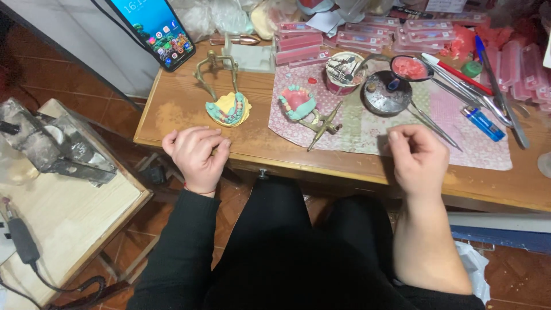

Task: The person sits at a cluttered workbench and uses a metal sculpting tool to shape and smooth the pink and blue material on two dental models. They hold one model in their left hand while carefully carving the surface with the tool in their right hand, occasionally switching between the two models.

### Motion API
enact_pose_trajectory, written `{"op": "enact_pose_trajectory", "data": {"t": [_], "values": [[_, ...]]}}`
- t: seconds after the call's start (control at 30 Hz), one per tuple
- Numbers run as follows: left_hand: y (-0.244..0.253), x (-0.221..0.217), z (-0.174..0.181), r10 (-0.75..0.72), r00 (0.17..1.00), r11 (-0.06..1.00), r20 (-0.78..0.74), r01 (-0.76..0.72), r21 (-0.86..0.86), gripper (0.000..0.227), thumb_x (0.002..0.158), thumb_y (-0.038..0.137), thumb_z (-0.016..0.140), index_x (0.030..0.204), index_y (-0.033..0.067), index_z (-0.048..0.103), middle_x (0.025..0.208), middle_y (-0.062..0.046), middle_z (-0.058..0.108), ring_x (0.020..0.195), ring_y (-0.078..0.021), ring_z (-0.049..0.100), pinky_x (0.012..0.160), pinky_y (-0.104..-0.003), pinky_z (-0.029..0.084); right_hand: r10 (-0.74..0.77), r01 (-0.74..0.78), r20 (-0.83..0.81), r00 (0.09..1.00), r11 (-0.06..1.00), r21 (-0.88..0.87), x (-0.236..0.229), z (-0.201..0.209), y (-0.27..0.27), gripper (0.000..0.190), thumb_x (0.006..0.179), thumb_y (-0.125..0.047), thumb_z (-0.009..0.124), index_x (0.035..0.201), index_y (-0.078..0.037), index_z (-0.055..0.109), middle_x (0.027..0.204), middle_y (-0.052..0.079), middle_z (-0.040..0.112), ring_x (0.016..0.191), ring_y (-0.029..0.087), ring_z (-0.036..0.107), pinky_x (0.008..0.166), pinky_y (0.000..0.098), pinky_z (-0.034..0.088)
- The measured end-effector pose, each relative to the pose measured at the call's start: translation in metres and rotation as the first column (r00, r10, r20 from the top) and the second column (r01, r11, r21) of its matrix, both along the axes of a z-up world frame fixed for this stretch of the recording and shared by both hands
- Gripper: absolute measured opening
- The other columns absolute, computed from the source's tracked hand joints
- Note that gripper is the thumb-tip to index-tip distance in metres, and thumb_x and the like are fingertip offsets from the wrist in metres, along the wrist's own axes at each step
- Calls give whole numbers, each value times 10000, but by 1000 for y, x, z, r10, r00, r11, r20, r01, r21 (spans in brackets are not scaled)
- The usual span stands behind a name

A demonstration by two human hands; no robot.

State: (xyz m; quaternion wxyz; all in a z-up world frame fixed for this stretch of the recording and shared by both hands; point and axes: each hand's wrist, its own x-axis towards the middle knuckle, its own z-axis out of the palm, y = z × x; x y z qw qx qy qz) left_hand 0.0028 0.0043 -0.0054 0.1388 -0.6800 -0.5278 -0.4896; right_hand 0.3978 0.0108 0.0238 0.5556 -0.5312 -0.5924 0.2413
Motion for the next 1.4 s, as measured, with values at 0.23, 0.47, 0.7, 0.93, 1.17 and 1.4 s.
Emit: {"op": "enact_pose_trajectory", "data": {"t": [0.23,0.47,0.7,0.93,1.17,1.4], "values": [[-1,-1,-1,-4,1000,1000,-18,4,-11,173,903,257,803,800,146,719,963,27,737,1056,-192,680,1063,-419,310,-22,51,246,969,993,-110,-2,0,5,98,1016,-107,727,1033,-11,743,795,14,674,721,56,565,666,217,467],[-1,-1,2,-4,1000,1000,-18,4,-7,151,890,226,802,803,144,709,962,29,737,1025,-185,685,1036,-411,325,5,14,185,983,995,-103,-1,0,4,116,1026,-135,716,1037,-21,732,828,-4,699,745,40,604,697,211,493],[-3,-1,5,-22,1000,999,0,22,-28,137,890,216,802,822,139,711,971,23,738,1014,-185,681,1013,-399,338,3,18,215,977,995,-95,-1,-1,3,112,1037,-131,717,1046,-20,730,833,-1,696,747,43,595,696,215,486],[-1,-1,3,-17,1000,1000,-4,17,-15,141,894,216,799,818,136,711,966,22,741,1004,-185,683,1006,-393,337,13,10,195,981,993,-115,-1,0,3,119,1038,-134,712,1043,-17,727,832,7,704,748,47,617,694,218,497],[-2,0,5,-17,1000,1000,-4,17,1,140,902,224,791,822,142,711,956,15,736,992,-183,683,996,-391,339,26,-6,180,983,994,-111,-2,1,1,115,1041,-128,714,1054,-16,730,846,2,702,759,42,608,697,208,489],[-2,-4,3,-37,999,999,5,37,20,124,888,202,789,826,141,700,960,23,734,983,-181,680,991,-394,343,22,-4,194,981,996,-93,6,-15,4,133,1084,-130,741,1044,-4,737,813,-12,666,764,31,544,694,199,447]]}}
